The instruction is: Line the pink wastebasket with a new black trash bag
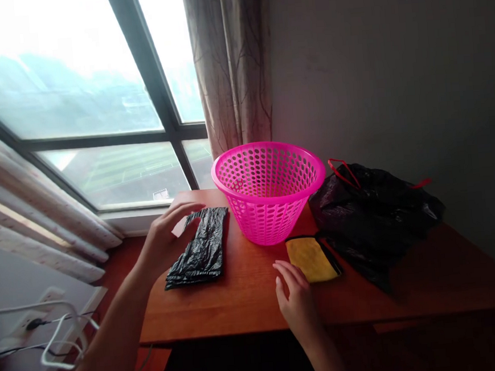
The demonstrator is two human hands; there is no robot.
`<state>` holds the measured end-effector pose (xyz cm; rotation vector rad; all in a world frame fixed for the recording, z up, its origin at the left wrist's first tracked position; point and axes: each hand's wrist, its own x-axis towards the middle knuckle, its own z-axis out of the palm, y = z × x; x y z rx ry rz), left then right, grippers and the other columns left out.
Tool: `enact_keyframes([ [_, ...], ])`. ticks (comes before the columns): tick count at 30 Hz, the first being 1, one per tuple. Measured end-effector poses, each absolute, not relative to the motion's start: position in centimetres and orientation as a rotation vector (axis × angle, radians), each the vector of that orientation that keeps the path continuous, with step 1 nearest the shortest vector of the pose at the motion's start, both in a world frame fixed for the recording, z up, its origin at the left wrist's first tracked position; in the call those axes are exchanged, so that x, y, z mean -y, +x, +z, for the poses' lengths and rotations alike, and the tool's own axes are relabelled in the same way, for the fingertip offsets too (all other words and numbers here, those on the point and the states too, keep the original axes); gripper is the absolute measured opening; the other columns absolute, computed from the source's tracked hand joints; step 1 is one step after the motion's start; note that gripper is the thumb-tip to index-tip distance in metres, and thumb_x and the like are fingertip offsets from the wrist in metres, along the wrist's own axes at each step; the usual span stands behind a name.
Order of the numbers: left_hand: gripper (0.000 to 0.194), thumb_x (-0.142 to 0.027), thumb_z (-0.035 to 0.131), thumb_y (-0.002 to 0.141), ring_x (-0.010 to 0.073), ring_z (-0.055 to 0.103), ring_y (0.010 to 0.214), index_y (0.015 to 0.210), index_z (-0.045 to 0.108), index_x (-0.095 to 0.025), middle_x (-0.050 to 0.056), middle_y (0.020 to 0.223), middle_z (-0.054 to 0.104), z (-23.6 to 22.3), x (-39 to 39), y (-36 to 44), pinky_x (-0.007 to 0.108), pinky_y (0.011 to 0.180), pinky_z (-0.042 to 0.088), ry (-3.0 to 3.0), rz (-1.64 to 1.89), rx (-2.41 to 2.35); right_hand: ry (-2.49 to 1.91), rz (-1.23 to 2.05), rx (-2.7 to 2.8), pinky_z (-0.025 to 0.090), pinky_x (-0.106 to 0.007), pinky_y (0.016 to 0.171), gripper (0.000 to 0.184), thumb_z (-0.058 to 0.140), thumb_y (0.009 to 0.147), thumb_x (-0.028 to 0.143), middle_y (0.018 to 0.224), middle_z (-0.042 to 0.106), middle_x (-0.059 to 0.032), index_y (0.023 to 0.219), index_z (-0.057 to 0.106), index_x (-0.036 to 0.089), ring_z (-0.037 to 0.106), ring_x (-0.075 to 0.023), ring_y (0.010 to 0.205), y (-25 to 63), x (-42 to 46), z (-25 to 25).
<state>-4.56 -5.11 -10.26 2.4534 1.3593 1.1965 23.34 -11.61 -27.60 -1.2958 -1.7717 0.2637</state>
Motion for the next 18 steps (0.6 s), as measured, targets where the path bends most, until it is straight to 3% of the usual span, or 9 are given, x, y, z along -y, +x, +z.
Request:
enact_keyframes([
  [6, 0.030, -0.037, 0.054, 0.093, 0.0266, 0.066, 0.108, 0.116, 0.064, -0.020, 0.012, 0.121, 0.068, -20.3, 7.3, -11.7, 0.041, 0.089, 0.055, 2.020, 1.080, -1.718, -1.187, 0.368, 1.938, 0.053, -0.044, 0.102, 0.042, 0.051, 0.088, 0.014, 0.127, 0.064, -0.0095, 0.128, 0.060, 0.024, 0.061, -0.0259, 0.118, 18.8, 11.7, -26.7],
  [10, 0.035, -0.041, 0.053, 0.092, 0.0247, 0.070, 0.098, 0.117, 0.063, -0.018, 0.012, 0.114, 0.070, -23.8, 8.7, -12.0, 0.035, 0.080, 0.057, 1.680, 1.233, -1.632, -1.133, 0.396, 2.174, 0.042, -0.051, 0.112, 0.062, 0.060, 0.081, 0.014, 0.153, 0.040, -0.0124, 0.142, 0.049, 0.021, 0.039, -0.0309, 0.139, 13.8, 10.2, -25.1],
  [12, 0.034, -0.040, 0.053, 0.092, 0.0241, 0.070, 0.096, 0.116, 0.065, -0.019, 0.011, 0.110, 0.072, -24.6, 9.3, -11.7, 0.034, 0.082, 0.056, 1.613, 1.279, -1.596, -1.145, 0.383, 2.227, 0.039, -0.052, 0.113, 0.067, 0.061, 0.077, 0.010, 0.156, 0.035, -0.0132, 0.142, 0.049, 0.018, 0.032, -0.0326, 0.143, 12.0, 9.1, -24.8],
  [18, 0.030, -0.031, 0.053, 0.090, 0.0241, 0.068, 0.101, 0.113, 0.067, -0.020, 0.010, 0.111, 0.071, -25.1, 10.5, -11.7, 0.034, 0.087, 0.052, 1.461, 1.468, -1.609, -1.097, 0.455, 2.057, 0.047, -0.041, 0.105, 0.046, 0.050, 0.072, -0.001, 0.121, 0.067, -0.0079, 0.107, 0.071, 0.020, 0.058, -0.0243, 0.118, 11.3, 6.3, -23.0],
])
